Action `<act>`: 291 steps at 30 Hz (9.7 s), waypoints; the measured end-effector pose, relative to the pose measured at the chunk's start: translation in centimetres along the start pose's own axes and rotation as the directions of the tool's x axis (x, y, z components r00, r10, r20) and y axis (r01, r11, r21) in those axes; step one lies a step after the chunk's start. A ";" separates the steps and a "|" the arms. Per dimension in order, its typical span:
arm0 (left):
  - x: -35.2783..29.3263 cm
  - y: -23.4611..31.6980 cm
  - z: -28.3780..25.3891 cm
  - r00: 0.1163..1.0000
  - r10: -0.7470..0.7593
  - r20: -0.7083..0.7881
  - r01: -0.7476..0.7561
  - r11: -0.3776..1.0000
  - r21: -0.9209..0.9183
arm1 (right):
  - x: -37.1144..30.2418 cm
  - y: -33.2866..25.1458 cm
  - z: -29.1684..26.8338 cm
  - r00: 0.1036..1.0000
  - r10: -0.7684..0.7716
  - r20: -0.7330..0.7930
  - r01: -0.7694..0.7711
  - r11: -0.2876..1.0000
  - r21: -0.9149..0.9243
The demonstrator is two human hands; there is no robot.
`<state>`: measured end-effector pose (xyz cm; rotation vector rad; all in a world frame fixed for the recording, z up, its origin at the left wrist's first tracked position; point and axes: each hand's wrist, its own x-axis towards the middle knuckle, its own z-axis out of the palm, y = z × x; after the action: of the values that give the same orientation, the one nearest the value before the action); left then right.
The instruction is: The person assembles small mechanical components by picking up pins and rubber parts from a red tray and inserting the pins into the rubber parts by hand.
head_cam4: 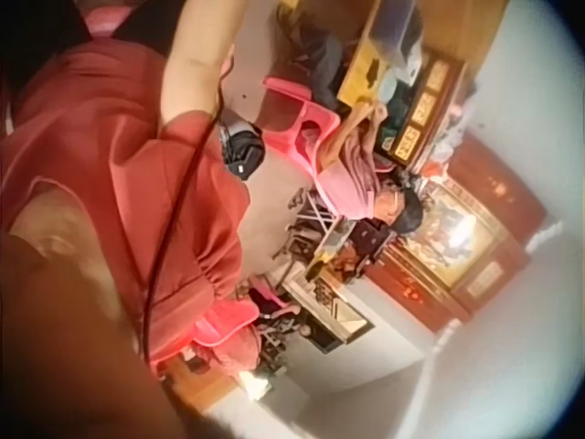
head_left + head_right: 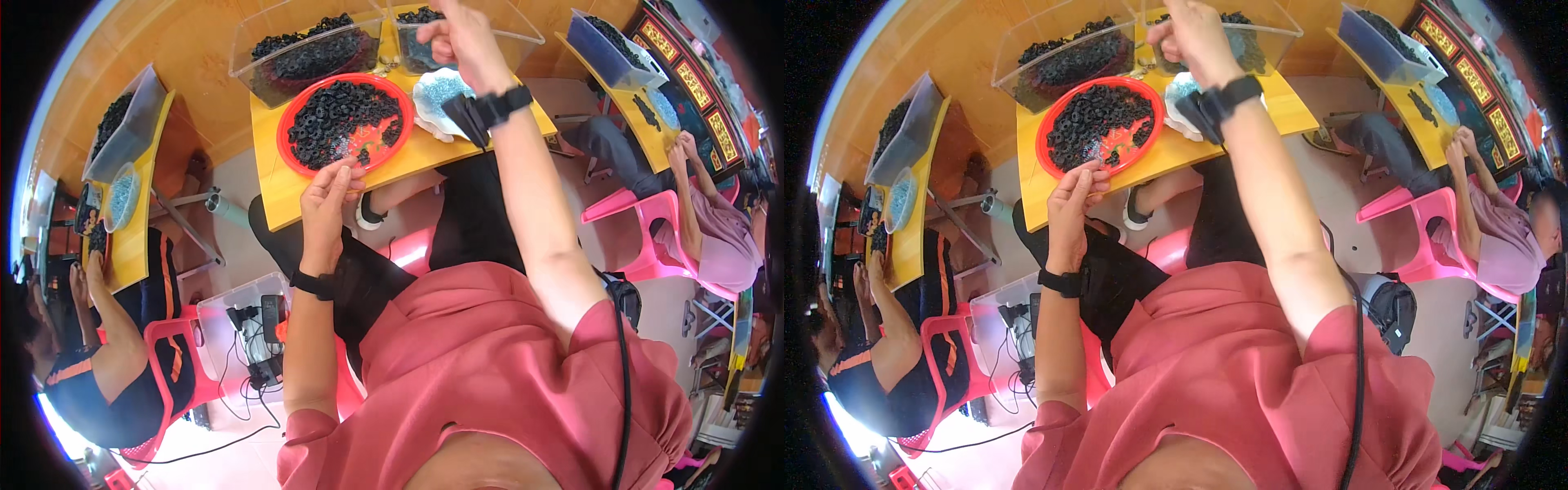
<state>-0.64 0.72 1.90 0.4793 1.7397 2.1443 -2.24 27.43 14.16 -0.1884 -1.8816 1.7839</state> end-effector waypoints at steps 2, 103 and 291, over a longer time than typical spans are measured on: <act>0.2 -0.4 0.0 1.000 -0.013 -0.003 0.013 1.000 0.022 | 0.1 2.5 0.4 1.000 0.021 -0.006 -0.021 0.999 0.040; -10.4 18.0 4.3 0.412 0.300 0.860 -0.906 0.037 0.421 | -9.2 7.3 4.4 0.933 -0.053 0.356 0.258 0.788 -0.559; -1.5 -2.2 -1.5 0.980 -0.191 0.061 0.185 0.744 -0.642 | -14.5 6.4 8.6 0.844 -0.312 0.435 0.475 0.812 -0.339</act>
<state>0.09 -0.87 -0.62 0.0921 0.8823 2.3969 4.40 13.97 4.10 0.3899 -2.3524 1.1418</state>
